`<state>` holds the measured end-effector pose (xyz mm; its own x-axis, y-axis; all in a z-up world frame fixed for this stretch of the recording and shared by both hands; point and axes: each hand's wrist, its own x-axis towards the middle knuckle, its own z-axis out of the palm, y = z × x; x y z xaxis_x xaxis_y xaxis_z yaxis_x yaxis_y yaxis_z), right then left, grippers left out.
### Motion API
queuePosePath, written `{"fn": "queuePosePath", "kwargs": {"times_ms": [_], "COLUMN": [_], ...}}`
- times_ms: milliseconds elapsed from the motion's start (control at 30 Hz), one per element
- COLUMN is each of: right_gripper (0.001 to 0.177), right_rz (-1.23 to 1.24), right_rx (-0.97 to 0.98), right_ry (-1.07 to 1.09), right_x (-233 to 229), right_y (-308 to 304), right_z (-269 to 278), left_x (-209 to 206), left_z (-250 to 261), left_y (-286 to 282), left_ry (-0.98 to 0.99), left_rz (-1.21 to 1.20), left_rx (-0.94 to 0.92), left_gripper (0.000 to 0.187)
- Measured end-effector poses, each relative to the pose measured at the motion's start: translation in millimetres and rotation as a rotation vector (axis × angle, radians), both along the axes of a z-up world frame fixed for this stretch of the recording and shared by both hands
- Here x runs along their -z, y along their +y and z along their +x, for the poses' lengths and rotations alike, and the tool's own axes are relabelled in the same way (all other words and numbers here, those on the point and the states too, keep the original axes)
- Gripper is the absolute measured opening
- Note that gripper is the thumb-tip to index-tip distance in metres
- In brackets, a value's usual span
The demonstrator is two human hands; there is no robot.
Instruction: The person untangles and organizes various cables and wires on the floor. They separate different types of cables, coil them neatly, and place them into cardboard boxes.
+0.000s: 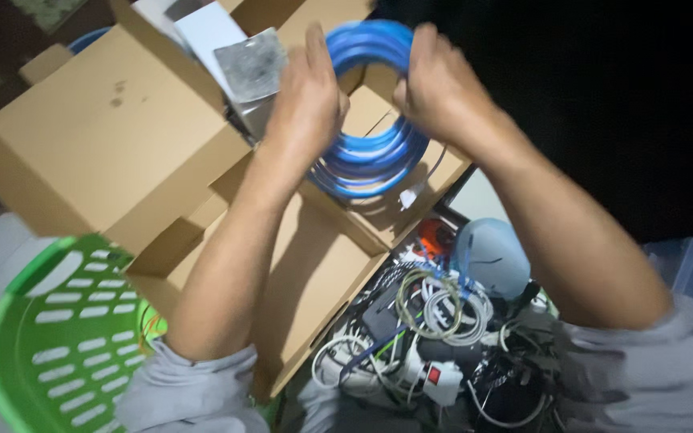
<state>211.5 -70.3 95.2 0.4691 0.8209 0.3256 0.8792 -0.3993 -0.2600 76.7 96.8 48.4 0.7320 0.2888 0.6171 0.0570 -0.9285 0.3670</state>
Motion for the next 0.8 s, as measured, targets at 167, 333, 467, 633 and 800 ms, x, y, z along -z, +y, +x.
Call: {"fn": "queuePosePath", "kwargs": {"times_ms": [167, 333, 467, 633, 800], "right_gripper": [0.047, 0.054, 0.051, 0.055, 0.085], "right_rz": [0.067, 0.16, -0.033, -0.392, -0.713], "right_rx": [-0.036, -0.101, 0.018, 0.117, 0.15], "right_ry": [0.144, 0.167, 0.471, 0.49, 0.476], "right_x": [-45, 3, 69, 128, 144], "right_y": [11, 45, 57, 54, 48], "right_z": [-74, -147, -188, -197, -195], "left_x": [-69, -54, 30, 122, 135], "left_z": [-90, -185, -205, -203, -195], "left_y": [13, 28, 45, 49, 8], "left_ry": [-0.063, 0.049, 0.374, 0.525, 0.987], "left_rz": [0.14, 0.176, -0.056, -0.126, -0.426], "left_rx": [0.007, -0.074, -0.216, -0.147, -0.236], "left_gripper": [0.059, 0.065, 0.075, 0.052, 0.08]}}
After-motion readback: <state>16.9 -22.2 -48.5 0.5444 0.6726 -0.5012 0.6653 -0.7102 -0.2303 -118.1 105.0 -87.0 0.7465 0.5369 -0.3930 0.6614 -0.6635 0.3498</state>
